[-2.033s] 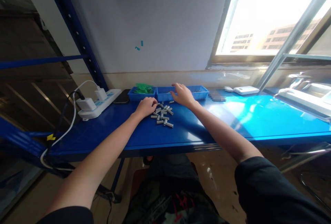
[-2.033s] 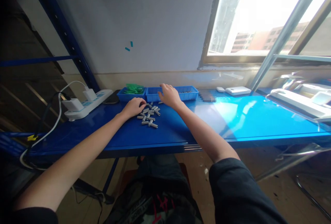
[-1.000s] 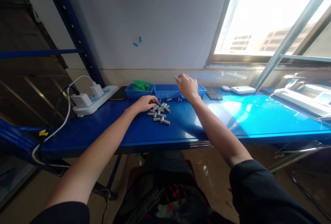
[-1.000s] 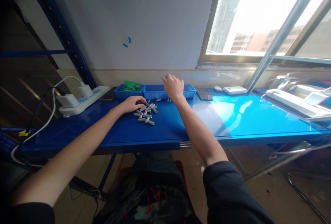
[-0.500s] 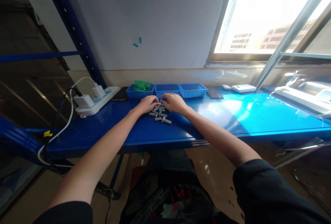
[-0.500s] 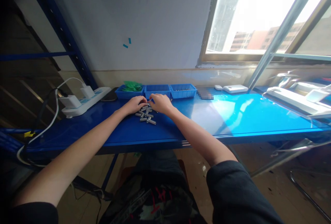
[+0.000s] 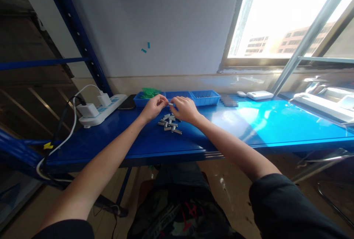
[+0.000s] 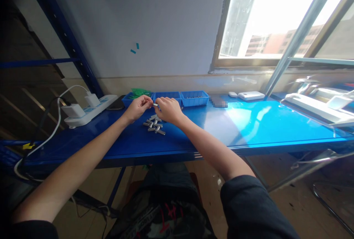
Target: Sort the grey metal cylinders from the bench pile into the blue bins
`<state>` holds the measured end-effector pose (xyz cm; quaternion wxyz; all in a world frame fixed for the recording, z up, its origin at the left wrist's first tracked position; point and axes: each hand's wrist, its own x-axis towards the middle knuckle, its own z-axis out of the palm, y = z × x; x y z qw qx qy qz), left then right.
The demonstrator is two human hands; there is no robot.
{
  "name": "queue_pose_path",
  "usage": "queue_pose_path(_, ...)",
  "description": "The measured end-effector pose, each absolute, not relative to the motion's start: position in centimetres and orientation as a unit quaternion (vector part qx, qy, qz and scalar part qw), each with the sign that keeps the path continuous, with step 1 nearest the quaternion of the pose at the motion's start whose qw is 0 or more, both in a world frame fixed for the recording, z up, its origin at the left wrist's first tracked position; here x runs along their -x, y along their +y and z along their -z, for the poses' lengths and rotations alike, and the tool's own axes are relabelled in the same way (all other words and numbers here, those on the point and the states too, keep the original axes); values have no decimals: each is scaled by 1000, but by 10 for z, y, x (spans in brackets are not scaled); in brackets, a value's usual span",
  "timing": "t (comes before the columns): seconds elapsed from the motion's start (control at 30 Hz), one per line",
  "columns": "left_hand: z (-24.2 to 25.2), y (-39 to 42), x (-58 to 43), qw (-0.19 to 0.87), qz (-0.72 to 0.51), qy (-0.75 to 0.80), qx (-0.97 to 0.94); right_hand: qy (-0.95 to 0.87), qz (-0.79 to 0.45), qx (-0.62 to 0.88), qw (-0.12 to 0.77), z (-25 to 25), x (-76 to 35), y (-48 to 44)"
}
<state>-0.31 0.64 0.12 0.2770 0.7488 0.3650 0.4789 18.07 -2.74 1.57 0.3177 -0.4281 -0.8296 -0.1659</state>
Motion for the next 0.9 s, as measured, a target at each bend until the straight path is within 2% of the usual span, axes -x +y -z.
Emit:
queue_pose_path(0.1, 2, 7, 2, 236, -458, 403, -757, -765, 185, 448, 424, -37, -192, -28)
queue_pose_path(0.17, 5, 13, 2, 167, -397, 455, -779, -696, 198, 469, 507, -53, -207, -27)
queue_pose_path(0.23, 6, 23, 0, 102, -313, 508, -796, -645, 204, 506, 535, -64, -223, -21)
queue_pose_path(0.3, 7, 34, -4, 60, -235, 540, -806, -646, 185, 554, 491, -64, -236, -11)
queue_pose_path(0.4, 8, 48, -11, 18, -171, 558, -812, -703, 104, 628, 318, -49, -247, 5)
queue_pose_path(0.47, 9, 50, -13, 9, -171, 564, -808, -706, 70, 660, 249, -36, -250, 12)
queue_pose_path(0.57, 10, 42, -10, 51, -217, 541, -811, -711, 56, 643, 278, -24, -246, 13)
queue_pose_path(0.77, -2, 16, -2, 165, -341, 474, -795, -859, 6, 433, 275, -19, -218, -5)
queue_pose_path(0.9, -9, 11, -1, 215, -380, 446, -782, -854, 36, 432, 288, -23, -206, -18)
